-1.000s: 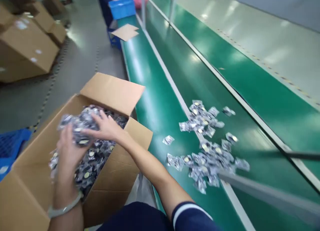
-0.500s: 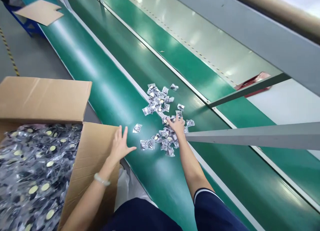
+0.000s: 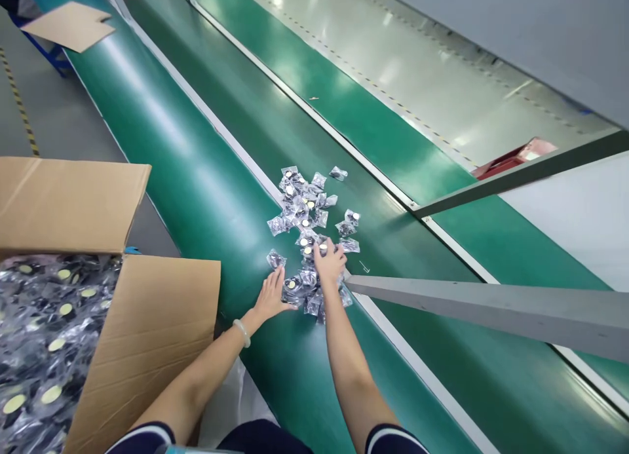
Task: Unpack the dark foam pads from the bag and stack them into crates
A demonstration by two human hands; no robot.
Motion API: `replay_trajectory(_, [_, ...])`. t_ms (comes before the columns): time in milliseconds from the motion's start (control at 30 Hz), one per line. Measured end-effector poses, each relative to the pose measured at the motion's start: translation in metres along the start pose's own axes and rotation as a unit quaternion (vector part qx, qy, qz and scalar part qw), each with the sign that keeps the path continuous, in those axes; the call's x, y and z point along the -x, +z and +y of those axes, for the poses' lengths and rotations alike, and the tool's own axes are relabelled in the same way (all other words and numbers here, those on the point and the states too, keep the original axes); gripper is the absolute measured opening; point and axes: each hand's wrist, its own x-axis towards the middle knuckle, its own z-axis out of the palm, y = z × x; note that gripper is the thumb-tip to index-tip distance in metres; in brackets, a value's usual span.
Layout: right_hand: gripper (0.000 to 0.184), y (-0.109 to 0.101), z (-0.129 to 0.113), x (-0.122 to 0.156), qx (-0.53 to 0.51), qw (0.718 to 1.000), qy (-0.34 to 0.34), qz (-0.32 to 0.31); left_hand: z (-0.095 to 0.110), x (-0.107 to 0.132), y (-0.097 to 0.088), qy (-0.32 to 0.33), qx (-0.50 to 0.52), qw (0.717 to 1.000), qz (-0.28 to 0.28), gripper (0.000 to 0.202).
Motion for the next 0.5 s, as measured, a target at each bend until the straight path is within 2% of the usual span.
replay_trajectory(100, [0.050, 0.011, -0.008, 0.040, -0.014, 0.994, -0.103, -0.019, 0.013, -0.005, 0.013, 0.021, 0.042, 0.998, 0.034, 0.127])
replay_trajectory(200, [0.045, 0.016, -0.009, 0.073, -0.044, 0.986, -0.152, -0.061, 0.018, -0.002, 0.019, 0.031, 0.072, 0.994, 0.072, 0.119])
replay_trajectory(300, [0.044, 0.013, -0.007, 0.094, -0.094, 0.979, -0.151, -0.101, 0.017, 0.008, 0.018, 0.059, 0.114, 0.987, 0.092, 0.113])
replay_trajectory(400, [0.048, 0.004, -0.009, 0.106, -0.153, 0.972, -0.118, -0.131, 0.017, 0.019, 0.013, 0.073, 0.142, 0.981, 0.112, 0.111])
replay_trajectory(500, [0.053, -0.011, -0.018, 0.114, -0.223, 0.959, -0.082, -0.154, 0.023, 0.025, -0.002, 0.082, 0.137, 0.983, 0.095, 0.108])
